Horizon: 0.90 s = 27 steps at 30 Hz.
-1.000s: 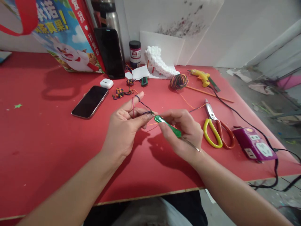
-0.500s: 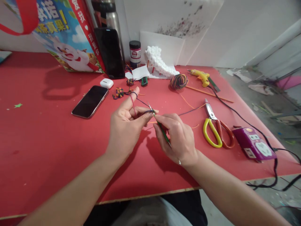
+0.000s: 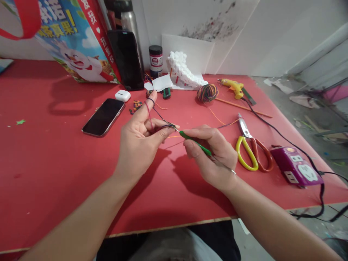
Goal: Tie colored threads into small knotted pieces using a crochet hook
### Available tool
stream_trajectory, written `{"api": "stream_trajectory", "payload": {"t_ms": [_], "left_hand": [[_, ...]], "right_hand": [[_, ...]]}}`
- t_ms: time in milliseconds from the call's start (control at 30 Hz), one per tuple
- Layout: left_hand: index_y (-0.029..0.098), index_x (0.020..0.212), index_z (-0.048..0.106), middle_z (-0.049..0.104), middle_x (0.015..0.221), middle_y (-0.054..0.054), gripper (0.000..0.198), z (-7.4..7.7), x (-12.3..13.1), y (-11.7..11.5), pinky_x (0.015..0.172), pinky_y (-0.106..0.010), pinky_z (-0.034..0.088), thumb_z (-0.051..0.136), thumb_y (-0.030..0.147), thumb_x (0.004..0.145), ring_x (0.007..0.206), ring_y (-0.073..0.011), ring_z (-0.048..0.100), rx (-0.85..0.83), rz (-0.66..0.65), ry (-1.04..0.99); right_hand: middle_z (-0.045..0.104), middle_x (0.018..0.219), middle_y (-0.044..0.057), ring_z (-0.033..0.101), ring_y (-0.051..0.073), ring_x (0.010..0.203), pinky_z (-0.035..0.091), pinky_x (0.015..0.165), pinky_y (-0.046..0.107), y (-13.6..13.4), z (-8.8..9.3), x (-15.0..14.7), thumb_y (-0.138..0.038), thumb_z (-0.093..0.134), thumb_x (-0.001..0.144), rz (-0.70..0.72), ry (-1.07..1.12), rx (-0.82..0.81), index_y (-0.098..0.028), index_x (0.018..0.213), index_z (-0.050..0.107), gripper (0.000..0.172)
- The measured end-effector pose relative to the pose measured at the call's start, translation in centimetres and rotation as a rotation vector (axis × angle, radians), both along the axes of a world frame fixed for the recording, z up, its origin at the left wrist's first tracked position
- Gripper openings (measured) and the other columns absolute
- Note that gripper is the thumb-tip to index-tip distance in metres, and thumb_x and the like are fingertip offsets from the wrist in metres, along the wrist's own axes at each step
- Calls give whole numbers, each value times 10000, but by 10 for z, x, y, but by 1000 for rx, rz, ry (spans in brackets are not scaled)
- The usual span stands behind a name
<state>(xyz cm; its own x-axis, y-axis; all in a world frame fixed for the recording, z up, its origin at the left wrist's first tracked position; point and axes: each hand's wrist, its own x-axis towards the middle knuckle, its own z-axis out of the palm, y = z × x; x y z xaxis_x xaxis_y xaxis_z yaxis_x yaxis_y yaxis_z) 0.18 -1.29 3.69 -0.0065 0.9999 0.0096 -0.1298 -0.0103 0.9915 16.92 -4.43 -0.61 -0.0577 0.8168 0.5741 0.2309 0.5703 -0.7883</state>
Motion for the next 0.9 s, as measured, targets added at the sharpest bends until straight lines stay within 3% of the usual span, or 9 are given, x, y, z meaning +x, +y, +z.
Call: {"api": "stream_trajectory", "payload": {"t_ms": [267,500,700,900], "left_hand": [[286,1390,693,756,765,11,757,1,4,0,661,-265,513,871,66,687,719,-161,631,-39,3,-25],[279,1389,698,722,727,17,735,-2,-1,3,642,-273,501,901,134,697,662,-147,607,-29,-20,-44],[288,1394,694,733,757,15,744,-1,-2,3,658,-273,515,917,157,697,687,-150,622,-31,-8,-51],[295,1395,701,757,805,5,736,2,-2,1,666,-273,525,911,148,705,709,-152,633,-11,-17,-29]], "right_hand": [[714,891,28,672,161,758,553,696,332,3,4,-2,-157,675,975,-31,-66,89,-262,1153,713,210],[692,776,-5,592,110,549,508,523,288,9,6,0,-294,733,964,75,260,-169,-238,1038,762,97],[737,807,-6,605,108,563,522,540,290,13,1,3,-312,777,934,184,439,-300,-259,1050,777,128],[745,805,-7,579,105,545,535,553,307,20,-1,12,-368,800,910,231,438,-378,-257,1031,783,165]]}}
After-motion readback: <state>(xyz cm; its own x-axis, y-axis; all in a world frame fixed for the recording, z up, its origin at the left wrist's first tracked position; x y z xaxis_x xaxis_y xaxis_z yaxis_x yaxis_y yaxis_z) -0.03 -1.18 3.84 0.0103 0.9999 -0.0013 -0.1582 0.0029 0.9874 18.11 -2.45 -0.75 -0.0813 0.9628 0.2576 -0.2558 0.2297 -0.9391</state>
